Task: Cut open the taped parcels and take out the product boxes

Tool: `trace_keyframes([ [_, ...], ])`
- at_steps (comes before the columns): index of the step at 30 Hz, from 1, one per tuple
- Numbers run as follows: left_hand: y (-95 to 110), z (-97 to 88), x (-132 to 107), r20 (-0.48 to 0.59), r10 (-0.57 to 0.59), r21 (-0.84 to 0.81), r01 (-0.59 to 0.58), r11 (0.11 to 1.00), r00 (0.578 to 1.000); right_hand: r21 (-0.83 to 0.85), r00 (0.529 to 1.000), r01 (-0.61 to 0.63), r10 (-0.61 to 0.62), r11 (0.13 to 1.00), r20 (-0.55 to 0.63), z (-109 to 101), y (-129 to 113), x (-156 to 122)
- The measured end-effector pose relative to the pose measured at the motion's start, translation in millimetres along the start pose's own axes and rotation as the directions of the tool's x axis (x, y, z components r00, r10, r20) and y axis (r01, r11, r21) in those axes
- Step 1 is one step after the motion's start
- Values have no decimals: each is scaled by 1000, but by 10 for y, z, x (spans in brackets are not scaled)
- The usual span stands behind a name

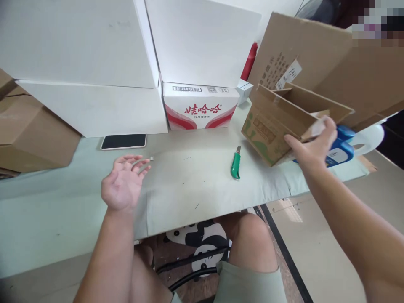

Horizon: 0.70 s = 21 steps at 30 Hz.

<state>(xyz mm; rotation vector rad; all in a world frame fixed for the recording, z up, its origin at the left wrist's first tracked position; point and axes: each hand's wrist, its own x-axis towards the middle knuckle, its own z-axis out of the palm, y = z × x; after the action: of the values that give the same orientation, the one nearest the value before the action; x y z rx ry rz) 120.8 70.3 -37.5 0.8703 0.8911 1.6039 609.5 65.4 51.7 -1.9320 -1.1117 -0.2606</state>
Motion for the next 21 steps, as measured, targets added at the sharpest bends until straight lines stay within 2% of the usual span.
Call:
trace_keyframes([
  [3,-56,6,24,-3,-9,35,9,999,1000,-59,994,14,-7,998,112,399,-52,-54],
  [5,-88,3,41,-5,-7,51,7,999,1000,-107,980,45,-24,993,196,560,-65,-166],
  [9,-137,-22,71,-2,-37,62,37,997,999,-164,965,94,-50,982,257,721,-49,-289],
  [14,-199,-63,76,16,-45,133,42,990,999,-129,969,69,-36,989,246,773,42,-123],
  [16,-220,-72,75,36,-53,157,47,986,998,-123,980,6,19,992,200,780,103,-2],
  [19,-242,-67,89,61,-74,176,62,982,995,-134,965,-206,224,969,135,852,243,212],
  [21,-254,-53,107,69,-94,195,79,978,993,-143,957,-237,256,961,135,960,386,327],
])
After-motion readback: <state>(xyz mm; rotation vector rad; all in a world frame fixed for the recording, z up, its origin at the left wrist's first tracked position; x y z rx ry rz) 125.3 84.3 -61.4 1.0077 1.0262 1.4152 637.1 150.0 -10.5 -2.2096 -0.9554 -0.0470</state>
